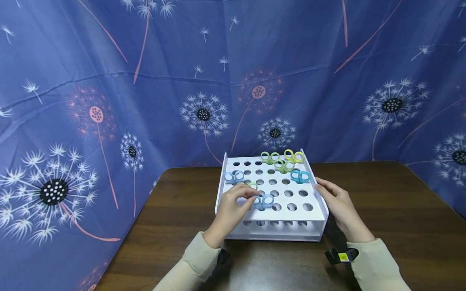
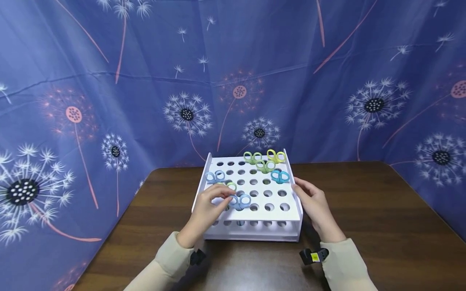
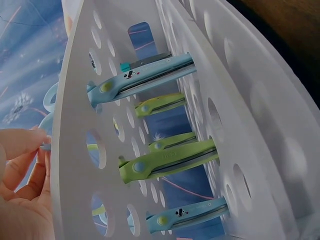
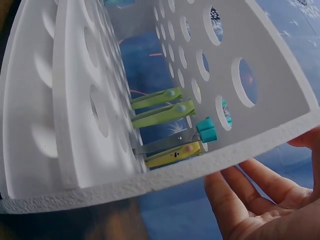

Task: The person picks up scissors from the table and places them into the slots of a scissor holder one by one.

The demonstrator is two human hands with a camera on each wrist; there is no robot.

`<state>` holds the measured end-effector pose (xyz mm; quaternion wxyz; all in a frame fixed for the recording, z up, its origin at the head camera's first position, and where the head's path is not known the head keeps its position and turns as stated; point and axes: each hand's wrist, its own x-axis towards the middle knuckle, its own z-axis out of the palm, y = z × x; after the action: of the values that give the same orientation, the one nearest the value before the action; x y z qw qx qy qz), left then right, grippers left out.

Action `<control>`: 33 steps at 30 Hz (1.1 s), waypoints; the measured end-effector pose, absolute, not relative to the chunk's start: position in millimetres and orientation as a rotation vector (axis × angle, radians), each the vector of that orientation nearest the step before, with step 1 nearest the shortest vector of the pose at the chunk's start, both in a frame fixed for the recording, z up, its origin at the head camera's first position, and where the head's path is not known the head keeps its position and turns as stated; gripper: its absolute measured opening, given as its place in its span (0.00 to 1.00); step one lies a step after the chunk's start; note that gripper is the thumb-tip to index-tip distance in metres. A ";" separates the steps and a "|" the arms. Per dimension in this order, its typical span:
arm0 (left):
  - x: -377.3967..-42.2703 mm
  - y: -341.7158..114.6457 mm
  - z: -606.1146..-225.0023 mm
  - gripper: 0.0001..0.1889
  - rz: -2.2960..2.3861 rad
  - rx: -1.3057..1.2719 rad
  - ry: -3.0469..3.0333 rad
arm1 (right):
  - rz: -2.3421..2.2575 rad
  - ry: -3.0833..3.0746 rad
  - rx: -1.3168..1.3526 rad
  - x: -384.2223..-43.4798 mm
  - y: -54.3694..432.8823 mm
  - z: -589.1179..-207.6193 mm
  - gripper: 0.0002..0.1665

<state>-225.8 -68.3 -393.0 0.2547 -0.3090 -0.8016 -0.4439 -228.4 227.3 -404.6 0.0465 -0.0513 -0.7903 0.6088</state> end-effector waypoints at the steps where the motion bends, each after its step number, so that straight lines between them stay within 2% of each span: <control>1: -225.4 -68.5 -392.7 0.10 -1.208 -0.839 -2.187 | 1.859 -2.411 -0.158 -228.4 227.2 -404.4 0.37; 14: -226.6 -72.0 -394.4 0.11 -1.196 -0.887 -2.227 | 1.863 -2.473 -0.138 -228.8 230.7 -400.3 0.40; 33: -222.0 -78.2 -389.1 0.18 -1.007 -0.932 -2.290 | 1.759 -2.592 -0.096 -229.1 235.0 -397.8 0.40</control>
<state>-222.0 -78.2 -389.1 0.2336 -0.3395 -0.8341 -0.3667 -229.1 235.0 -397.8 0.0037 -0.0307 -0.8270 0.5614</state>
